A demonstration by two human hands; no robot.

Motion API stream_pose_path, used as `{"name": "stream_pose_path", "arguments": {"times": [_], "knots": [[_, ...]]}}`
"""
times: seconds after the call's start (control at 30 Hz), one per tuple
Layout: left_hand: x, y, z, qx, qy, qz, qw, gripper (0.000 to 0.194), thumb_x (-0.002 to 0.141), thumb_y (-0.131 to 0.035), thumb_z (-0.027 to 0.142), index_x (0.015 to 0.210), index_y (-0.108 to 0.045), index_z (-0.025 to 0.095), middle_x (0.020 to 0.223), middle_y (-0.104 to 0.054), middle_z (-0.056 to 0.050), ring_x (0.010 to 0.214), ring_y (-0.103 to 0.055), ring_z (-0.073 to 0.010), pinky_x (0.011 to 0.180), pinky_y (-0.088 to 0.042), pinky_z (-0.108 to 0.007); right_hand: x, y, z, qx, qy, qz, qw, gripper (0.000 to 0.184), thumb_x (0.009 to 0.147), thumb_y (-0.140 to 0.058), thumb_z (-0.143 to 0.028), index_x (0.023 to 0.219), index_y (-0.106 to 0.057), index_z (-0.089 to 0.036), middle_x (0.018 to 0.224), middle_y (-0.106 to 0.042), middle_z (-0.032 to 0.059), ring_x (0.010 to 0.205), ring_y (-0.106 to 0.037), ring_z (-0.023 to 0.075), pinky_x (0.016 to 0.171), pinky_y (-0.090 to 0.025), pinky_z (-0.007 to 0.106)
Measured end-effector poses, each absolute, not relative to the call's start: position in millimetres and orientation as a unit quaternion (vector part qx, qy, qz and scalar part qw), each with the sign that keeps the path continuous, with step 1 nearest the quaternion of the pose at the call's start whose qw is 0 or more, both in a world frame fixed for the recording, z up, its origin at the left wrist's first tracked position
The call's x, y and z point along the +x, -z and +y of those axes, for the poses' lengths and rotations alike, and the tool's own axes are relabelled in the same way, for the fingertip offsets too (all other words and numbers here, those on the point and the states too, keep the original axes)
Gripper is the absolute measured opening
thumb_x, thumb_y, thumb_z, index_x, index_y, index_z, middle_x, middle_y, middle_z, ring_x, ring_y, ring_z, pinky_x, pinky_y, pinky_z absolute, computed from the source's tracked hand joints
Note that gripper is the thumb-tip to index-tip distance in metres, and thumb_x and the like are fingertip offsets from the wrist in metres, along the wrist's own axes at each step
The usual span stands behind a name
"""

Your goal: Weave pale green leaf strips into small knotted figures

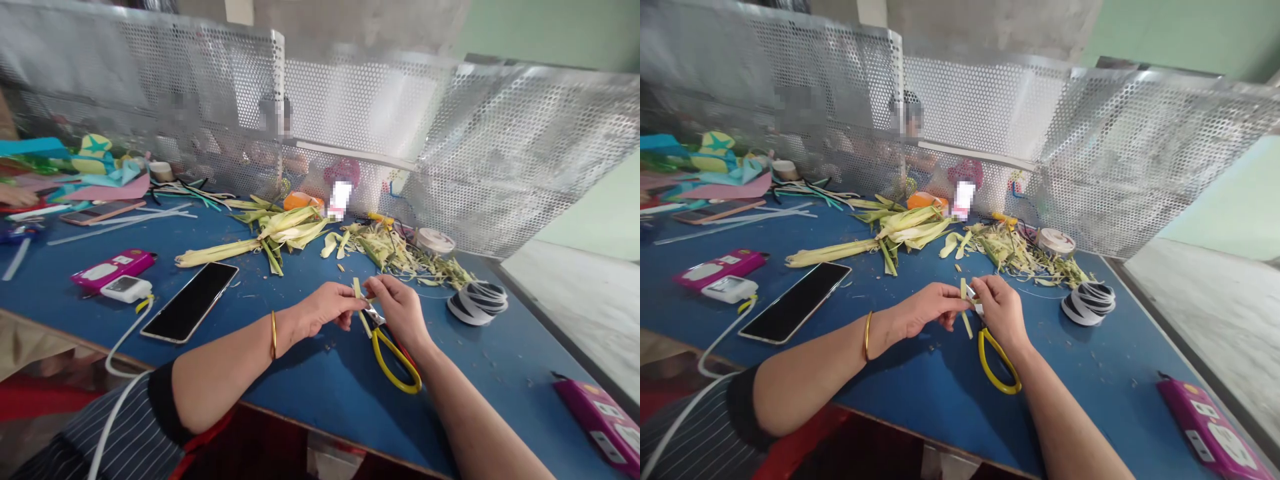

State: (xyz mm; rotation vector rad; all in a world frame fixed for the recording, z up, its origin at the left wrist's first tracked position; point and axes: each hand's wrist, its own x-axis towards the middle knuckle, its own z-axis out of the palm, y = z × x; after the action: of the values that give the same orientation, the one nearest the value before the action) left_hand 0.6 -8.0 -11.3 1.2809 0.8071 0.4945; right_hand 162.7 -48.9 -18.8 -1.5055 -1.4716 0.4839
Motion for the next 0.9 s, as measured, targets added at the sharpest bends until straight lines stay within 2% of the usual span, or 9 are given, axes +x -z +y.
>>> {"name": "stream_pose_path", "arguments": {"times": [0.27, 0.67, 0.9], "knots": [[-1.9, 10.2, -7.5, 0.609, -0.219, 0.344, 0.68, 0.034, 0.067, -0.077, 0.045, 0.062, -0.057, 0.018, 0.046, -0.049, 0.005, 0.045, -0.046, -0.0099, 0.053, -0.042, -0.026, 165.6, 21.3, -46.4, -0.621, -0.202, -0.602, 0.46, 0.04, 0.09, -0.05, -0.053, 0.077, -0.068, -0.02, 0.073, -0.067, 0.0031, 0.072, -0.061, 0.0194, 0.07, -0.043, 0.03], [-3.9, 4.1, -5.0, 0.616, -0.227, 0.364, 0.661, 0.032, 0.066, -0.077, 0.04, 0.06, -0.056, 0.017, 0.045, -0.05, 0.005, 0.044, -0.047, -0.0103, 0.052, -0.042, -0.025, 161.8, 19.8, -48.6, -0.616, -0.183, -0.624, 0.445, 0.039, 0.092, -0.05, -0.052, 0.076, -0.067, -0.02, 0.076, -0.067, 0.0027, 0.074, -0.059, 0.0185, 0.069, -0.041, 0.029], [-3.7, 8.7, -1.4, 0.633, -0.226, 0.361, 0.646, 0.033, 0.068, -0.076, 0.045, 0.064, -0.059, 0.017, 0.046, -0.05, 0.004, 0.045, -0.048, -0.0106, 0.052, -0.04, -0.025, 162.9, 18.0, -47.6, -0.623, -0.167, -0.623, 0.442, 0.037, 0.091, -0.05, -0.05, 0.077, -0.068, -0.02, 0.076, -0.067, 0.0029, 0.074, -0.06, 0.0188, 0.069, -0.041, 0.028]]}}
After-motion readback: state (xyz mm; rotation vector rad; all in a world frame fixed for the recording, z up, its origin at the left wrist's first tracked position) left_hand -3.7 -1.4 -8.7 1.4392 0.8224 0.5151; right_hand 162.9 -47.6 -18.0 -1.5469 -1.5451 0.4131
